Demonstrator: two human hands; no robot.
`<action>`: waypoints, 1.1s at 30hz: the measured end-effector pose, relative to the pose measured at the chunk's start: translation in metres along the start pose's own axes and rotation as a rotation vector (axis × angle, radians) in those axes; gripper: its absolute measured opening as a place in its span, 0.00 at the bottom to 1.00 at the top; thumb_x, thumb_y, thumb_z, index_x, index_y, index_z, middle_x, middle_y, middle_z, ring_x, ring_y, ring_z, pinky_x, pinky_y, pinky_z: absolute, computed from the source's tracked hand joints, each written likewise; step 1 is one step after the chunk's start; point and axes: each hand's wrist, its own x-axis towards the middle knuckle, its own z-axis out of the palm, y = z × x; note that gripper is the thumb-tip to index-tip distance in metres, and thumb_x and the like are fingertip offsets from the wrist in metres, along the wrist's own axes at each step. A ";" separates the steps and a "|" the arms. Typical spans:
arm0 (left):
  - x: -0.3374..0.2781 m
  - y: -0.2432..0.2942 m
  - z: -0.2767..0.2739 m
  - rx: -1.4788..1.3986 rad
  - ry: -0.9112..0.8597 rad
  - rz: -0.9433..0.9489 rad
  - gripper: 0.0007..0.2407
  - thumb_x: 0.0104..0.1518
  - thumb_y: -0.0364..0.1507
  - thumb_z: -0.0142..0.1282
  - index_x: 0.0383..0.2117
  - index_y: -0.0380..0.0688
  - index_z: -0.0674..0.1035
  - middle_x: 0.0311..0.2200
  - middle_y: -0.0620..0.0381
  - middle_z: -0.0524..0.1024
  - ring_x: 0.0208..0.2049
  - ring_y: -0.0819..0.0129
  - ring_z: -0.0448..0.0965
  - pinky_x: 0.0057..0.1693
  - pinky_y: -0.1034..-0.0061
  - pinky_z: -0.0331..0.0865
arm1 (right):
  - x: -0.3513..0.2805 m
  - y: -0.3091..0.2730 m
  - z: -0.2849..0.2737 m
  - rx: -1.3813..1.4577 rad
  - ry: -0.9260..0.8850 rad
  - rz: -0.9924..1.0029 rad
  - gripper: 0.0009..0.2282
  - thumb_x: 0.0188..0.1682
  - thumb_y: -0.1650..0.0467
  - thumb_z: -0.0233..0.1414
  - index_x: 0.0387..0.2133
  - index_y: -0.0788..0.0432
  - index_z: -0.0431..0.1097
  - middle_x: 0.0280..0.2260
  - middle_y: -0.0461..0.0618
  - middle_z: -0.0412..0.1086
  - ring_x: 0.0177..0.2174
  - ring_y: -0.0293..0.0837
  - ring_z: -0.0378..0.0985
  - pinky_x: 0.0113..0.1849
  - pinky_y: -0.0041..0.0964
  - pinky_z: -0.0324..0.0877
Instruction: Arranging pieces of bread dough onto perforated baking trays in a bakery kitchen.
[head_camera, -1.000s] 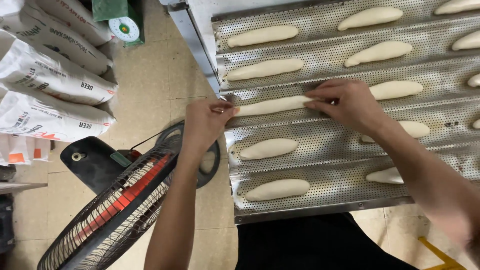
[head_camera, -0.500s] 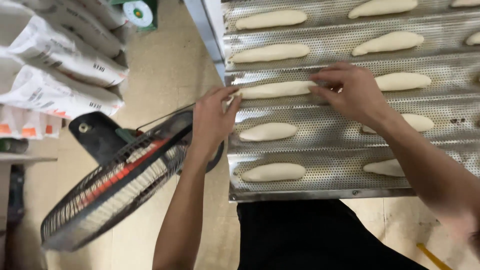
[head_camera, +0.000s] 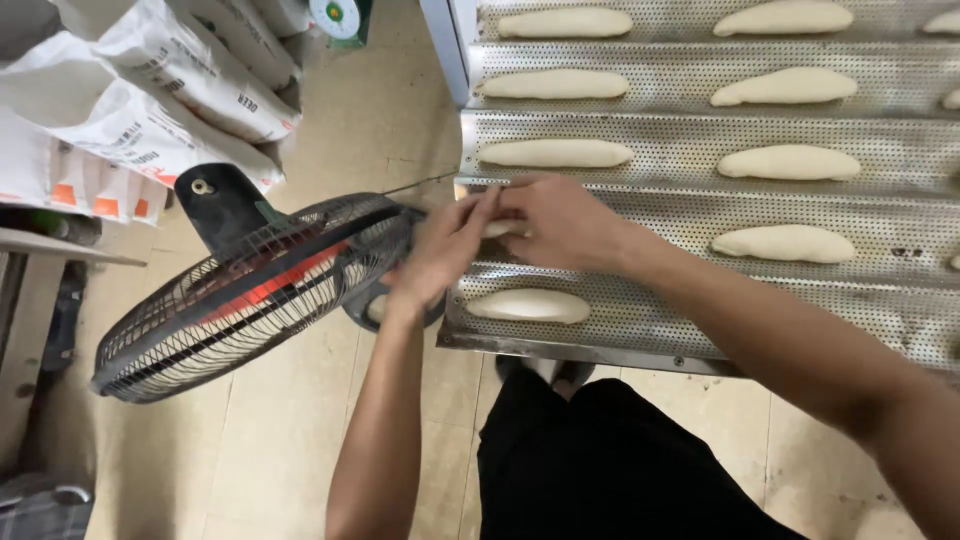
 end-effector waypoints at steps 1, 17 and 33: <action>0.002 0.006 0.002 0.000 -0.005 0.012 0.18 0.68 0.40 0.49 0.44 0.35 0.83 0.37 0.54 0.86 0.38 0.73 0.83 0.46 0.78 0.75 | -0.008 -0.003 -0.007 -0.010 0.007 0.003 0.16 0.40 0.65 0.60 0.41 0.59 0.77 0.41 0.59 0.76 0.42 0.60 0.78 0.46 0.51 0.73; 0.017 0.016 -0.003 -0.384 -0.212 0.072 0.17 0.52 0.35 0.69 0.44 0.37 0.85 0.37 0.55 0.85 0.37 0.74 0.84 0.44 0.80 0.79 | -0.075 0.004 -0.006 0.669 0.254 0.454 0.19 0.47 0.63 0.59 0.52 0.54 0.75 0.46 0.50 0.76 0.41 0.40 0.79 0.42 0.36 0.76; 0.022 -0.040 -0.059 -0.256 -0.196 -0.069 0.14 0.54 0.30 0.68 0.43 0.34 0.85 0.35 0.54 0.85 0.35 0.74 0.84 0.43 0.80 0.79 | -0.115 0.019 -0.020 0.319 0.268 0.778 0.13 0.48 0.62 0.58 0.44 0.50 0.80 0.24 0.46 0.78 0.16 0.33 0.64 0.18 0.33 0.58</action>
